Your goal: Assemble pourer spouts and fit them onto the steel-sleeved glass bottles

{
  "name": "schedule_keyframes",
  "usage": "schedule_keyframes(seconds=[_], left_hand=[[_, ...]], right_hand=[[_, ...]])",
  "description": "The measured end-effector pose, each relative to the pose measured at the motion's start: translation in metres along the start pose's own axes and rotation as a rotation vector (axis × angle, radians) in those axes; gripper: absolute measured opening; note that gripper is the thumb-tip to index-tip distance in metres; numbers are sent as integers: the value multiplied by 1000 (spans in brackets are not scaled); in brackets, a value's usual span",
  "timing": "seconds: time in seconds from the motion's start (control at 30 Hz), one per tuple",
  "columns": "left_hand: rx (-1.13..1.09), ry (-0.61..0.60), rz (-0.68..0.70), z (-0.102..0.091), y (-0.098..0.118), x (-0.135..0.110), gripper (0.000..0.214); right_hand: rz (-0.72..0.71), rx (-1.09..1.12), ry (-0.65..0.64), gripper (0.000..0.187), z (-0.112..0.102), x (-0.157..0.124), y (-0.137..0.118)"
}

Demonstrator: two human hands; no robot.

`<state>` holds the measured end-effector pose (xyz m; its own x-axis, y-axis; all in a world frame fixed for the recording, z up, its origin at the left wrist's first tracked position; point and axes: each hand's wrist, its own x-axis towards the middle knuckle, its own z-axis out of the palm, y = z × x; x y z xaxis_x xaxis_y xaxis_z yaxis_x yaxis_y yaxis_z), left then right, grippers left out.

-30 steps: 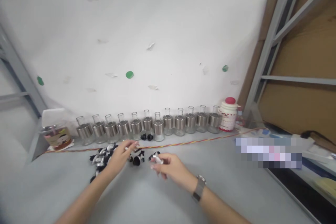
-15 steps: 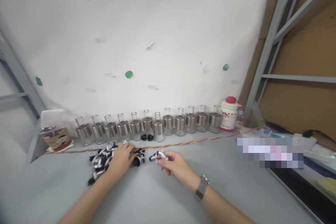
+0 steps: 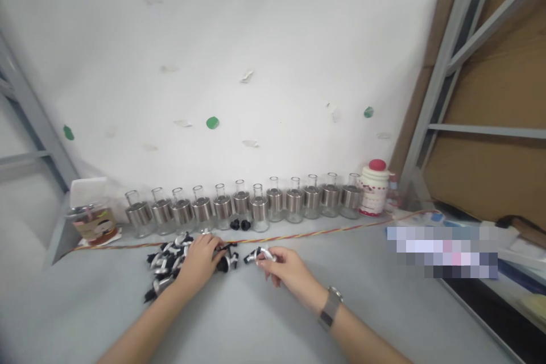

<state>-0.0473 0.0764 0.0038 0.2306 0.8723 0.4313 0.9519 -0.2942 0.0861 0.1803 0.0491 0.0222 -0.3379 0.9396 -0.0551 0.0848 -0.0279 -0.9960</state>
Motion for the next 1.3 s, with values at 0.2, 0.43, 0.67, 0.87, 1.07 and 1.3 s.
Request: schedule_keyframes(seconds=[0.2,0.43,0.67,0.87,1.07,1.3], left_hand=[[-18,-5,-9,-2,-1,1,11],[-43,-16,-27,-4,-1,1,10],[-57,-31,-56,-5,-2,2,8],[-64,-35,-64,-3,-3,3,14],[-81,-6,-65,-3,-6,2,15],[-139,17,-9,-8,2,4,16]], right_hand=[[2,-7,7,30,0,0,1],[4,-14,-3,29,0,0,0],[3,-9,-5,28,1,-1,-1],[-8,-22,-11,27,0,1,4],[1,-29,-13,30,1,1,4],[2,-35,-12,29,1,1,5]])
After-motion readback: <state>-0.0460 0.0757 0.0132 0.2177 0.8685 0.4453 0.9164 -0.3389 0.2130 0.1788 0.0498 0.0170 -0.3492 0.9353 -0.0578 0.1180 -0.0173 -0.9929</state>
